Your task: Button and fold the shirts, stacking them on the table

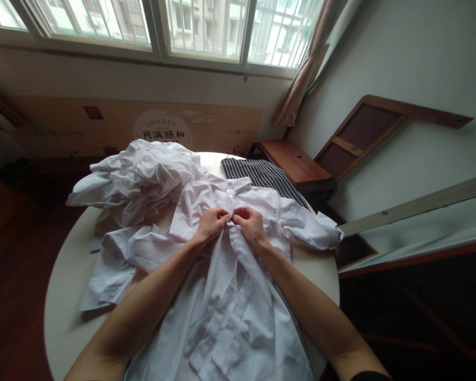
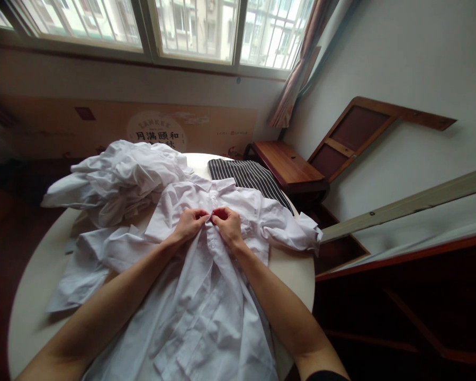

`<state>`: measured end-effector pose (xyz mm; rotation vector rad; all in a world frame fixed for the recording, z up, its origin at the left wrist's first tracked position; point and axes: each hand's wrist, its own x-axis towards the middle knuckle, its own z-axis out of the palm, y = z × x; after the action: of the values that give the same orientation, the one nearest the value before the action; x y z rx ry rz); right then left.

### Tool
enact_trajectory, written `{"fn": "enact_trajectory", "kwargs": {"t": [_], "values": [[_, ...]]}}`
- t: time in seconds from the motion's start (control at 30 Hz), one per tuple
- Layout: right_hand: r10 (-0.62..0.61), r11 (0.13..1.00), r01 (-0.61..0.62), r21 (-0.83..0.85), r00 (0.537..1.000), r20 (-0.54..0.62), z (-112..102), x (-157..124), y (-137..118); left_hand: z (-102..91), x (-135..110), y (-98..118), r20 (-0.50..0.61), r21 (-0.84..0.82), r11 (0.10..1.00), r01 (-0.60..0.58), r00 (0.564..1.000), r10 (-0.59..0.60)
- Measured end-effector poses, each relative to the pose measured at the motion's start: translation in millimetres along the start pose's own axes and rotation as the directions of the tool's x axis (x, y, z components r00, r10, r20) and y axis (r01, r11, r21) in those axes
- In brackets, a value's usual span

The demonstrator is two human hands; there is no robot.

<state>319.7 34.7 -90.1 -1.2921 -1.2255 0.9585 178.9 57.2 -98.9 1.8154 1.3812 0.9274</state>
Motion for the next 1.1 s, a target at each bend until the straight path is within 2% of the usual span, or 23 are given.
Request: {"fn": "enact_trajectory", "kwargs": {"t": [0.1, 0.2, 0.3, 0.37, 0.57, 0.83, 0.9, 1.0, 1.1], "values": [[-0.13, 0.978, 0.117, -0.173, 0.99, -0.062, 2.5, -5.3, -1.2, -0.5, -1.3, 2.9, 0.004, 0.015, 1.0, 0.008, 1.0, -0.008], [-0.27, 0.9, 0.212, -0.382, 0.957, -0.105, 6.5, -12.0, -2.9, -1.8, -3.3, 7.7, 0.004, -0.006, 1.0, 0.031, 1.0, -0.031], [-0.351, 0.823, 0.275, -0.497, 0.934, -0.064, 9.9, -16.2, -2.9, -1.5, -4.4, 9.1, -0.011, -0.062, 0.996, 0.07, 0.997, -0.07], [-0.366, 0.807, 0.293, -0.512, 0.93, -0.044, 10.8, -16.9, -1.9, -0.1, -4.1, 7.3, -0.023, -0.093, 0.991, 0.099, 0.995, -0.102], [-0.364, 0.822, 0.302, -0.483, 0.931, -0.037, 10.8, -15.6, -0.1, 4.8, -1.6, 0.1, -0.034, -0.131, 0.988, 0.076, 0.996, -0.081], [-0.297, 0.868, 0.24, -0.435, 0.953, -0.065, 9.0, -16.1, -4.5, 3.1, -1.9, 4.3, -0.055, -0.236, 0.971, 0.043, 0.997, -0.058], [-0.25, 0.913, 0.213, -0.347, 0.966, -0.067, 7.2, -13.7, -3.0, 2.0, -1.5, 5.0, -0.048, -0.278, 0.96, 0.043, 0.997, -0.058], [-0.148, 0.978, 0.135, -0.158, 0.986, -0.079, 5.2, -7.7, 2.7, 0.7, -0.5, 4.8, 0.02, -0.343, 0.934, 0.103, 0.995, -0.102], [-0.054, 0.998, 0.053, -0.017, 0.995, -0.082, 4.7, -2.9, 7.5, 0.3, 0.1, 4.1, 0.058, -0.36, 0.926, 0.114, 0.993, -0.099]]}}
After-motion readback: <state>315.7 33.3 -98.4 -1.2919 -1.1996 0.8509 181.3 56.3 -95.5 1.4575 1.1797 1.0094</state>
